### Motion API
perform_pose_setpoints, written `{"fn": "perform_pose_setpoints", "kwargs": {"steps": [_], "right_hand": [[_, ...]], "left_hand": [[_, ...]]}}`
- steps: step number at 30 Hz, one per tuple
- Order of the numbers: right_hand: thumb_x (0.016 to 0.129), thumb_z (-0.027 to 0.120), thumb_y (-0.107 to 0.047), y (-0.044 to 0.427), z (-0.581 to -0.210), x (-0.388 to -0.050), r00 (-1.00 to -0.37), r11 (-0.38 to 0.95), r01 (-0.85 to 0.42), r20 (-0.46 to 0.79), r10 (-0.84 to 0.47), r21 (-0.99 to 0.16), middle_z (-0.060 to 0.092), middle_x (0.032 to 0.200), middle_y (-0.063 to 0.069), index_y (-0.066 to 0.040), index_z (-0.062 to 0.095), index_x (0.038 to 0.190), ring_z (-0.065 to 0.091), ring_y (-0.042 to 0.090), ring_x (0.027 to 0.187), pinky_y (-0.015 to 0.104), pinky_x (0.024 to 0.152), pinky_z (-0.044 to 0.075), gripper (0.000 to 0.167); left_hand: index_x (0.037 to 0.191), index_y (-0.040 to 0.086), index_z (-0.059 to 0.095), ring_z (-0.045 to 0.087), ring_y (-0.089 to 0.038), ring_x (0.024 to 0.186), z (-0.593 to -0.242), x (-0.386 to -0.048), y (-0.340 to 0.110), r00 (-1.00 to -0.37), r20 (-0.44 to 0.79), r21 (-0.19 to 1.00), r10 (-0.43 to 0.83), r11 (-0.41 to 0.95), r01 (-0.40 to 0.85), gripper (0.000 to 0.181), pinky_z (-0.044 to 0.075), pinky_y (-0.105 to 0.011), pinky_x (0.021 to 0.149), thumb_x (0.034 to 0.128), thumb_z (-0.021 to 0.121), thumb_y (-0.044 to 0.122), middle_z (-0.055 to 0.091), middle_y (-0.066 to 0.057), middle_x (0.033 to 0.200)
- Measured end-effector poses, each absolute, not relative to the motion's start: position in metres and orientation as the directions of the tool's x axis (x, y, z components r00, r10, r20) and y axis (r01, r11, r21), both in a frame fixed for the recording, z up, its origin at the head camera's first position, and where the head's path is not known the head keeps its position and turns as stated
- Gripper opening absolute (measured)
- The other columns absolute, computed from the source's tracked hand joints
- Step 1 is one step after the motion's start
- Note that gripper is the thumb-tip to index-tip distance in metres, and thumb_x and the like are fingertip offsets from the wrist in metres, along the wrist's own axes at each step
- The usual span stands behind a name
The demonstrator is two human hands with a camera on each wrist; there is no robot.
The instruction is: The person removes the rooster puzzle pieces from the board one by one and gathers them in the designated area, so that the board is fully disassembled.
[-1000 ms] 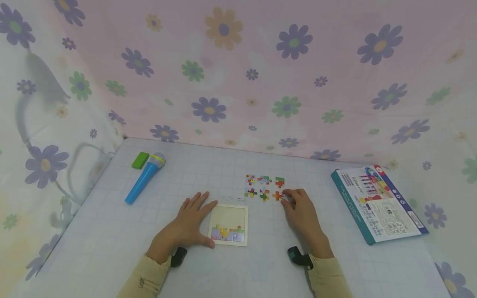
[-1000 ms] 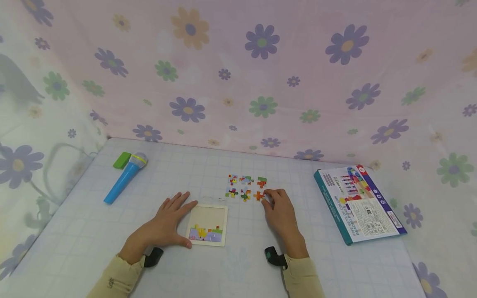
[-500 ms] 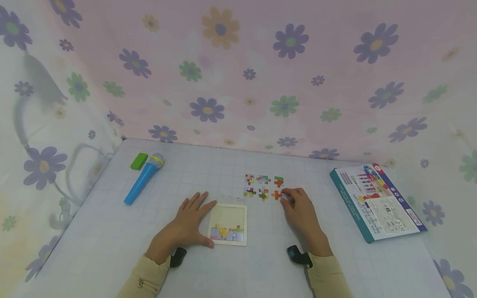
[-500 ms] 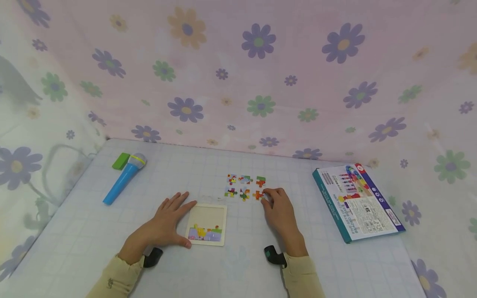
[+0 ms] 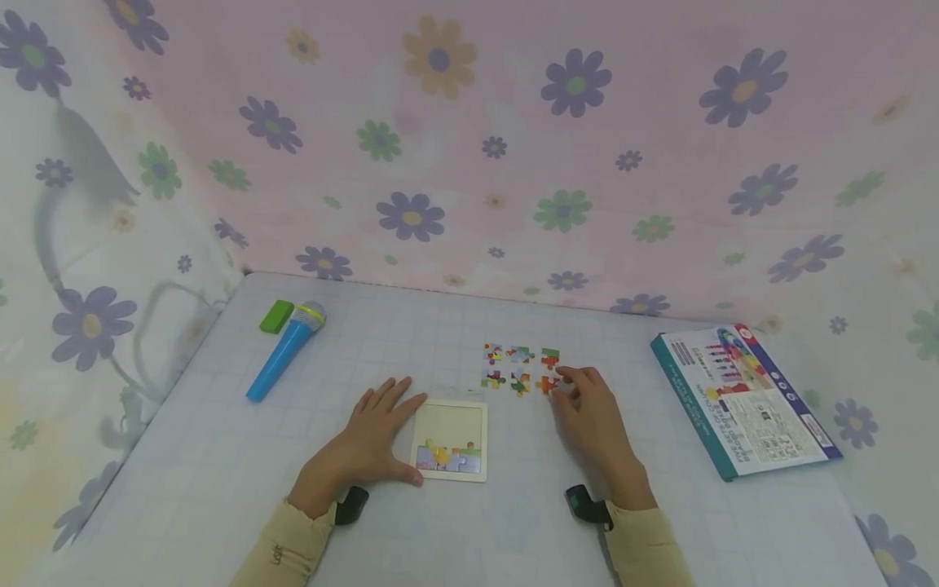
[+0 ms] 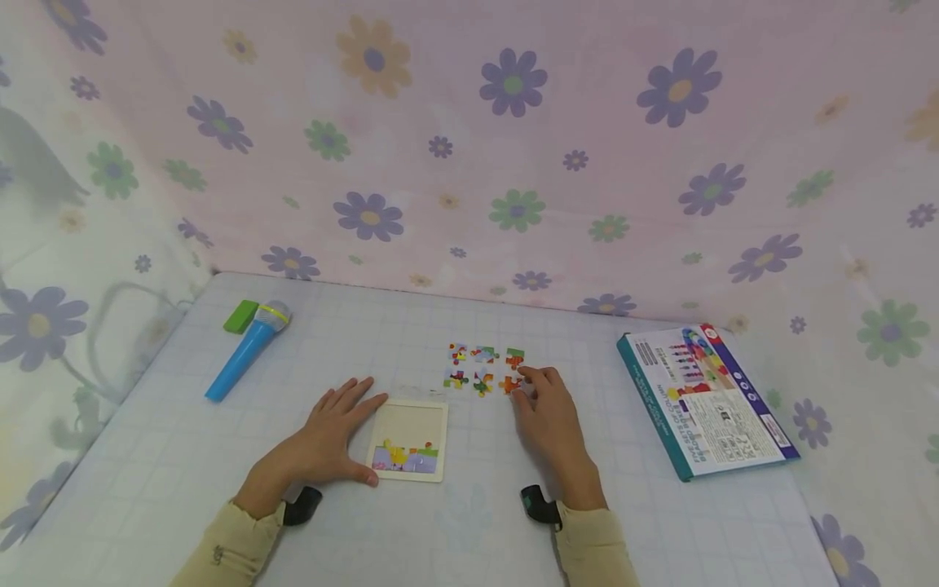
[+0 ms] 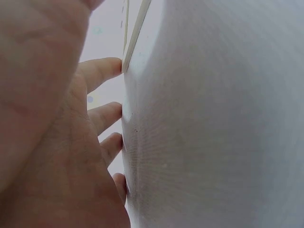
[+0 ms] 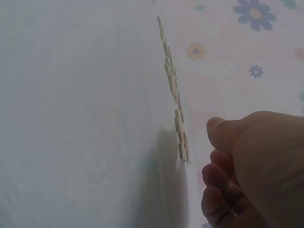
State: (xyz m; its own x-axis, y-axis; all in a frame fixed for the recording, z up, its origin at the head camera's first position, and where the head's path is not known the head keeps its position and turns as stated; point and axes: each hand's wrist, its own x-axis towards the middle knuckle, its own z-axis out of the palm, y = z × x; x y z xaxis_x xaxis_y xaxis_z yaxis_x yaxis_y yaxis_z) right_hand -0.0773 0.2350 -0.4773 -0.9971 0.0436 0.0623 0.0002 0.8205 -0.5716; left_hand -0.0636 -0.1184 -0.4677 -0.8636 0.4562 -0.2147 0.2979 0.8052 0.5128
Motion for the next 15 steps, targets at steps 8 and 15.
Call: {"fn": "perform_pose_setpoints", "kwargs": {"steps": [8,15], "right_hand": [[0.096,0.071,-0.014,0.221,-0.465,-0.075,-0.992,0.819,-0.083,0.122,-0.017,-0.567,0.065,0.112,0.009,-0.007,0.066,0.130,0.061,0.019,0.088,0.033,0.075,0.053,0.036],[0.095,0.073,-0.014,0.194,-0.462,-0.067,-0.985,0.816,-0.162,0.135,-0.103,-0.555,0.066,0.102,0.004,-0.009,0.069,0.126,0.059,0.014,0.084,0.029,0.072,0.054,0.032]], "left_hand": [[0.158,0.018,0.038,0.009,-0.038,0.160,-0.471,-0.065,-0.119,-0.865,-0.203,0.512,0.459,0.803,0.306,0.120,0.006,-0.063,0.128,0.0597,0.093,0.058,0.020,-0.011,0.171],[0.158,0.018,0.038,0.009,-0.037,0.160,-0.470,-0.064,-0.119,-0.866,-0.200,0.521,0.458,0.799,0.302,0.118,0.007,-0.062,0.129,0.0606,0.094,0.055,0.021,-0.011,0.171]]}}
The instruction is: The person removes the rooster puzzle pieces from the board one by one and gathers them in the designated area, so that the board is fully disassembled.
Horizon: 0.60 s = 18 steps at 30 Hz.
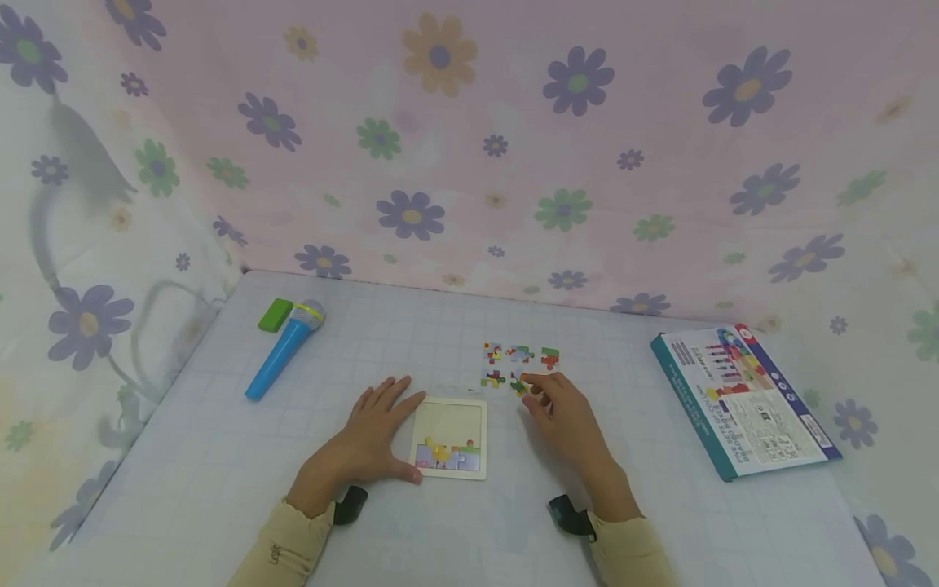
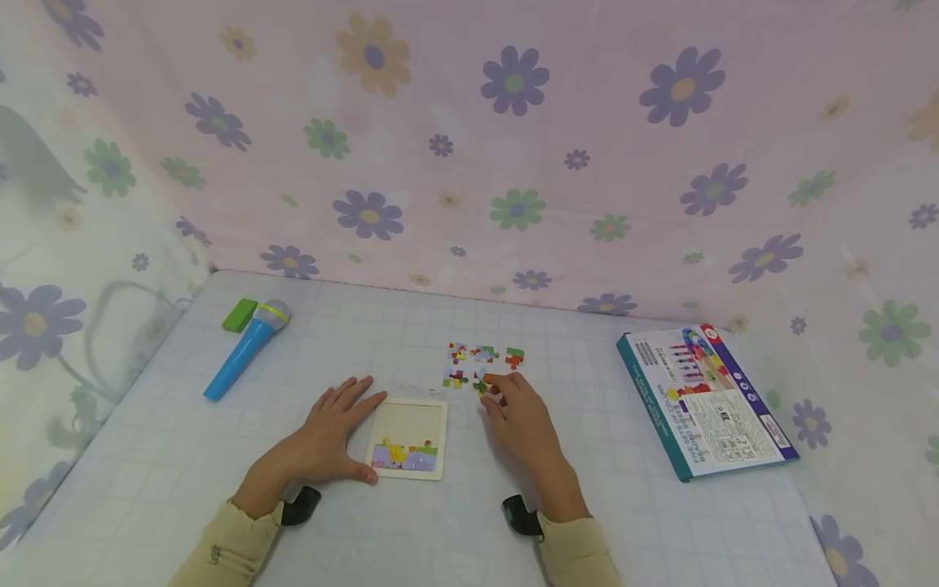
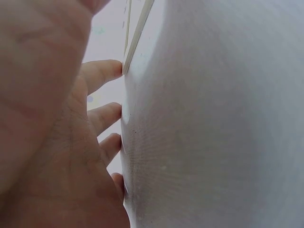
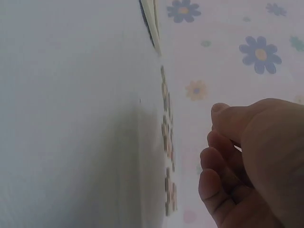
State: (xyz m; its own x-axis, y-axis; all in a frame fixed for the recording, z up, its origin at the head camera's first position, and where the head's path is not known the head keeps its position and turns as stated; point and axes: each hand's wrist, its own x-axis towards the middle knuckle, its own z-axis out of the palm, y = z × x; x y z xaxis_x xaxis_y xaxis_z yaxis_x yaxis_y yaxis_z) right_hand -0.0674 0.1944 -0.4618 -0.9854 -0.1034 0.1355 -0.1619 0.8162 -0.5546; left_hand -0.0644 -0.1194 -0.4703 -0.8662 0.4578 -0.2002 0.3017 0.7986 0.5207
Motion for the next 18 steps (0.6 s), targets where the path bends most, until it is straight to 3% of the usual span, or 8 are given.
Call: {"fn": "perform_pose_setpoints", "kwargs": {"steps": [7,18], "right_hand": [[0.093,0.076,-0.017,0.155,-0.462,-0.054,-0.962,0.791,-0.268,0.100,-0.256,-0.550,0.065,0.099,-0.006,-0.013,0.070,0.122,0.058,0.007,0.083,0.022,0.071,0.053,0.030],[0.096,0.072,-0.027,0.109,-0.464,-0.044,-0.879,0.705,-0.392,0.016,-0.476,-0.591,0.064,0.109,-0.006,-0.016,0.067,0.130,0.051,0.002,0.080,0.018,0.072,0.049,0.036]], "left_hand": [[0.158,0.018,0.038,0.009,-0.037,0.160,-0.469,-0.065,-0.119,-0.862,-0.217,0.512,0.458,0.805,0.299,0.118,0.007,-0.063,0.128,0.0611,0.094,0.055,0.020,-0.011,0.171],[0.158,0.016,0.038,0.011,-0.039,0.159,-0.470,-0.066,-0.122,-0.857,-0.199,0.512,0.476,0.796,0.324,0.117,0.009,-0.065,0.127,0.0627,0.093,0.057,0.021,-0.013,0.171]]}}
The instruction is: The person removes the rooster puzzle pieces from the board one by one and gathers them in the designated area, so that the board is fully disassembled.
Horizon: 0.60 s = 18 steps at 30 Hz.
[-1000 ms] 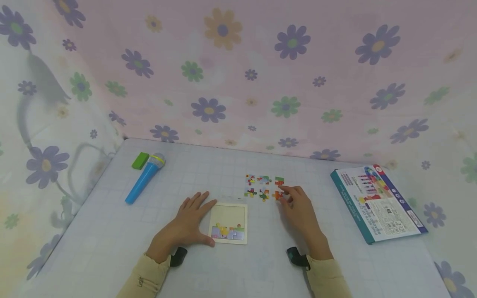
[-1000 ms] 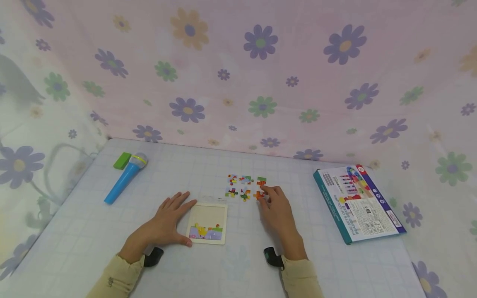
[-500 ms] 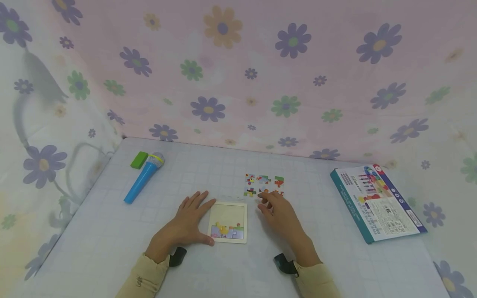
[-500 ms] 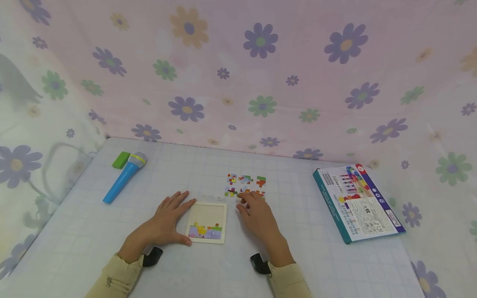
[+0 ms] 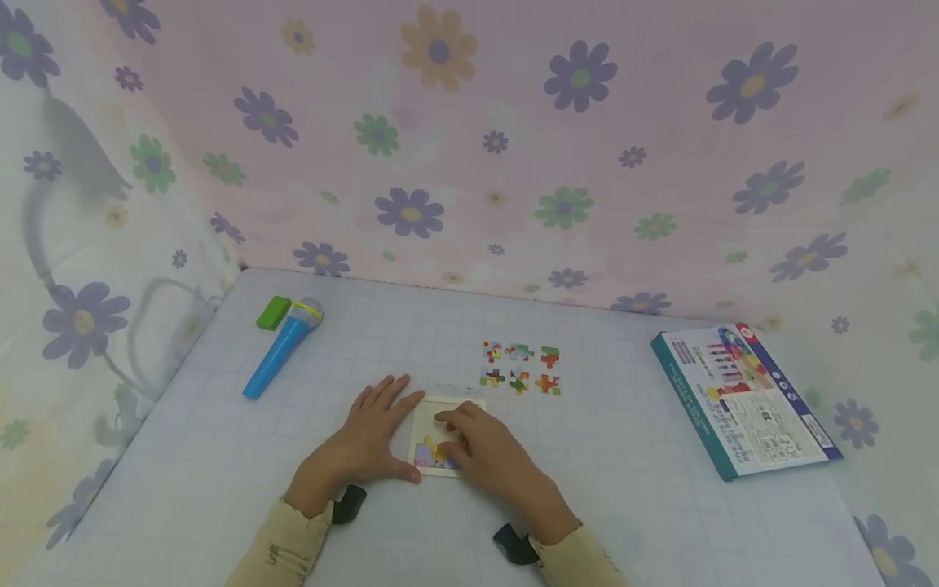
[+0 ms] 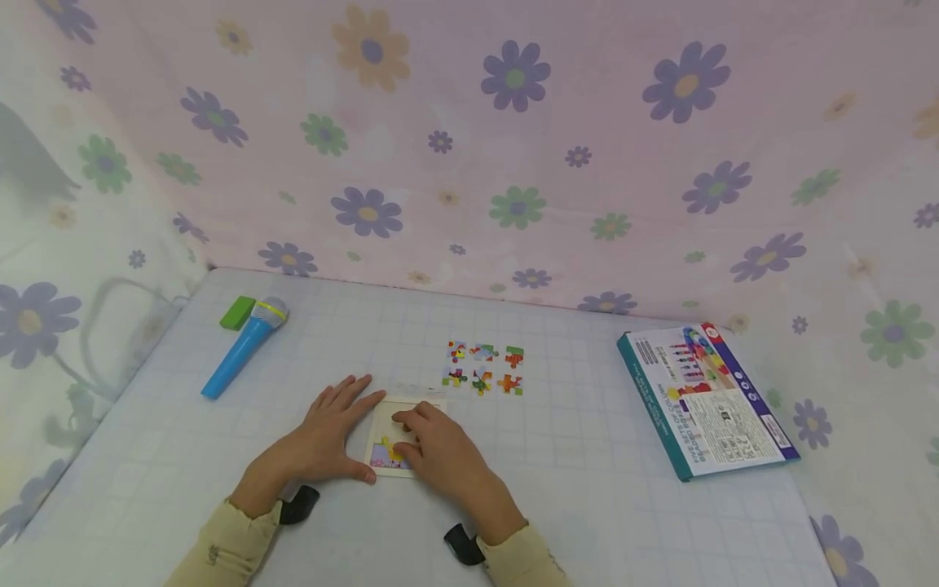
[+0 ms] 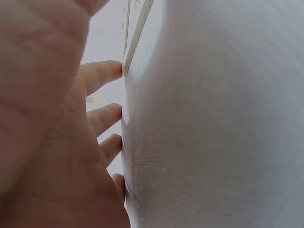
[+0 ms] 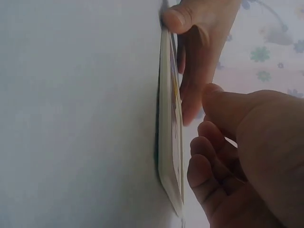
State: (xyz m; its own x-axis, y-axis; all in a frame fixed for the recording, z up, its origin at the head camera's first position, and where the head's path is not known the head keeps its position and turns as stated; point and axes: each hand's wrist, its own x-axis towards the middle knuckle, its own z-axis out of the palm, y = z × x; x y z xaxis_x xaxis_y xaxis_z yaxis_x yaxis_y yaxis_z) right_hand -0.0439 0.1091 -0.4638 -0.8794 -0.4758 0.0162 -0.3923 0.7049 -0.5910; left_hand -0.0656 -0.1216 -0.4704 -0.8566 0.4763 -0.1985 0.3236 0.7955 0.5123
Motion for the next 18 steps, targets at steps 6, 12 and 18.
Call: {"fn": "perform_pose_setpoints", "kwargs": {"steps": [6,12,18], "right_hand": [[0.094,0.074,-0.029,0.102,-0.468,-0.044,-0.864,0.709,-0.390,-0.031,-0.502,-0.588,0.061,0.105,-0.008,-0.017,0.067,0.131,0.049,0.000,0.076,0.015,0.068,0.046,0.039],[0.093,0.075,-0.032,0.099,-0.469,-0.043,-0.852,0.721,-0.426,-0.026,-0.523,-0.547,0.062,0.103,-0.008,-0.017,0.070,0.128,0.048,0.001,0.078,0.016,0.070,0.046,0.038],[0.093,0.075,-0.033,0.097,-0.472,-0.041,-0.846,0.731,-0.460,-0.003,-0.534,-0.504,0.065,0.103,-0.009,-0.018,0.074,0.123,0.049,0.002,0.084,0.017,0.074,0.048,0.034]], "left_hand": [[0.158,0.015,0.039,0.012,-0.041,0.158,-0.470,-0.065,-0.122,-0.857,-0.184,0.513,0.482,0.791,0.334,0.117,0.010,-0.067,0.126,0.0626,0.093,0.055,0.022,-0.015,0.170],[0.158,0.015,0.038,0.012,-0.042,0.158,-0.471,-0.066,-0.123,-0.854,-0.172,0.511,0.491,0.786,0.349,0.118,0.011,-0.067,0.125,0.0623,0.093,0.055,0.022,-0.016,0.170],[0.158,0.015,0.038,0.012,-0.042,0.158,-0.472,-0.066,-0.123,-0.851,-0.176,0.521,0.495,0.780,0.346,0.118,0.009,-0.067,0.126,0.0621,0.093,0.056,0.021,-0.016,0.170]]}}
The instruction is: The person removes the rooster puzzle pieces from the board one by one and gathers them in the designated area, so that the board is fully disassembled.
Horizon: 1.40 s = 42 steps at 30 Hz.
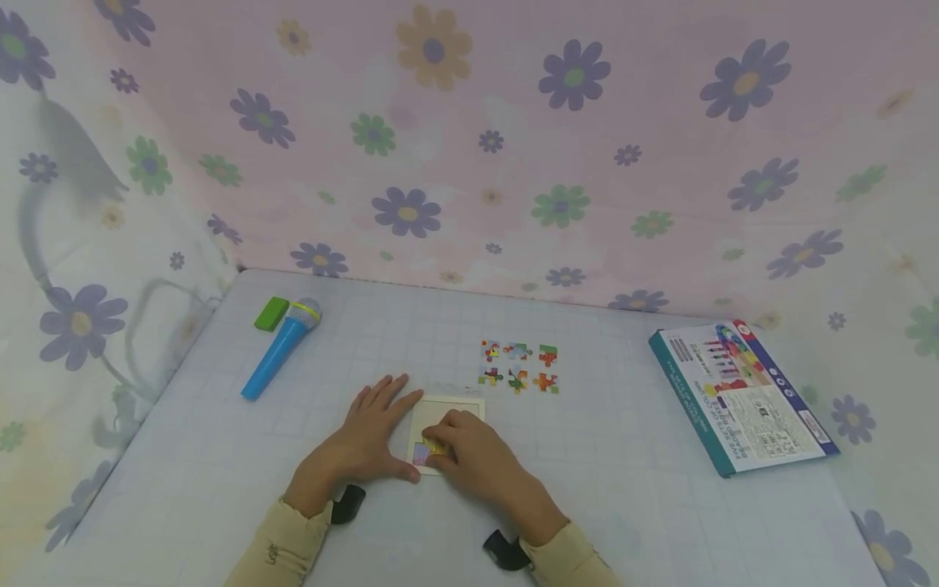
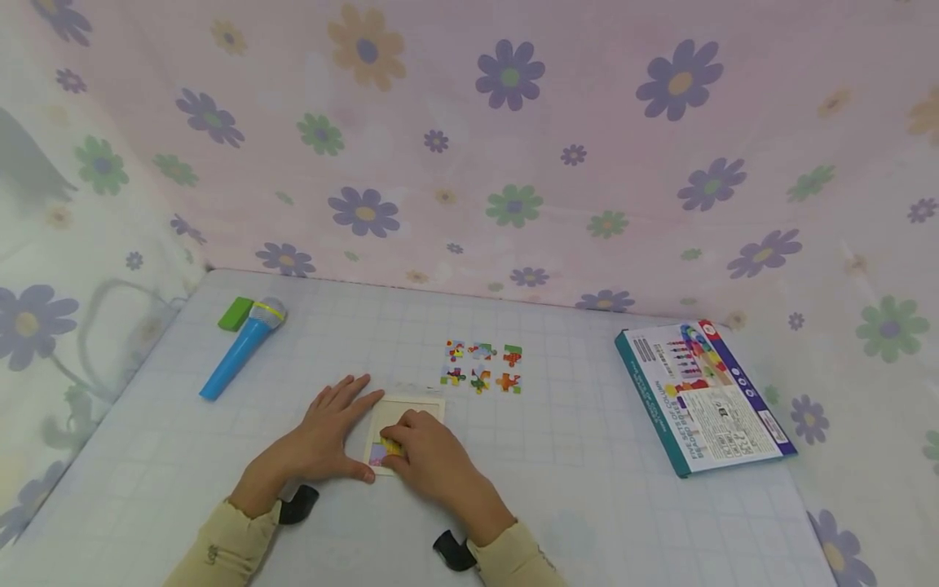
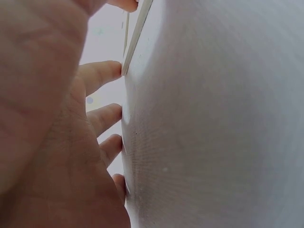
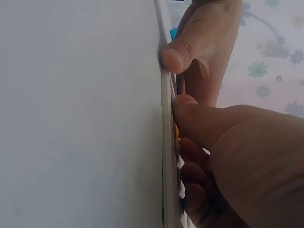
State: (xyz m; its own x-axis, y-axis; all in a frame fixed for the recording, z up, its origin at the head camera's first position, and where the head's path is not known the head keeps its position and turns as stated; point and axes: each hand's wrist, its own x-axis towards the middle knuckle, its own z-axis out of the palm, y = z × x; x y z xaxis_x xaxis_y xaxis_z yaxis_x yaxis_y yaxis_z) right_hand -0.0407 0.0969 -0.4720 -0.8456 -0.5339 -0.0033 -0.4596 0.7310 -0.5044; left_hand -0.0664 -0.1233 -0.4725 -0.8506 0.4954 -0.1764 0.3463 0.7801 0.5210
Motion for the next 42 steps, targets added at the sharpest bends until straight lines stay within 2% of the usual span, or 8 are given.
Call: {"fn": "perform_pose_setpoints", "kwargs": {"steps": [13,27,33,42], "right_hand": [[0.090,0.079,-0.031,0.0907,-0.4744,-0.0410,-0.867,0.753,-0.421,-0.020,-0.498,-0.507,0.055,0.093,-0.011,-0.018,0.070,0.116,0.046,0.002,0.080,0.017,0.071,0.045,0.031],[0.088,0.081,-0.031,0.0916,-0.4732,-0.0431,-0.856,0.732,-0.444,0.003,-0.517,-0.516,0.060,0.100,-0.008,-0.018,0.067,0.113,0.052,0.003,0.084,0.021,0.076,0.051,0.032],[0.089,0.080,-0.030,0.0902,-0.4692,-0.0438,-0.854,0.738,-0.432,-0.028,-0.520,-0.518,0.064,0.100,-0.008,-0.017,0.066,0.114,0.055,0.002,0.085,0.022,0.079,0.054,0.031],[0.090,0.079,-0.030,0.0920,-0.4686,-0.0436,-0.841,0.711,-0.451,-0.010,-0.541,-0.540,0.063,0.098,-0.009,-0.018,0.068,0.117,0.050,0.000,0.078,0.016,0.072,0.048,0.032]], "left_hand": [[0.156,0.012,0.040,0.014,-0.041,0.158,-0.4677,-0.0657,-0.1203,-0.854,-0.182,0.527,0.486,0.782,0.333,0.117,0.010,-0.068,0.126,0.0611,0.094,0.055,0.023,-0.016,0.169],[0.155,0.012,0.041,0.015,-0.042,0.157,-0.4702,-0.0660,-0.1211,-0.861,-0.166,0.512,0.481,0.788,0.342,0.117,0.012,-0.069,0.125,0.0595,0.095,0.053,0.025,-0.017,0.168],[0.155,0.013,0.041,0.014,-0.042,0.157,-0.4701,-0.0667,-0.1205,-0.863,-0.171,0.517,0.476,0.789,0.333,0.117,0.011,-0.069,0.125,0.0590,0.096,0.052,0.025,-0.016,0.169],[0.160,0.016,0.033,0.010,-0.040,0.159,-0.4712,-0.0677,-0.1202,-0.848,-0.214,0.492,0.484,0.804,0.334,0.127,0.007,-0.067,0.126,0.0577,0.094,0.059,0.019,-0.013,0.171]]}}
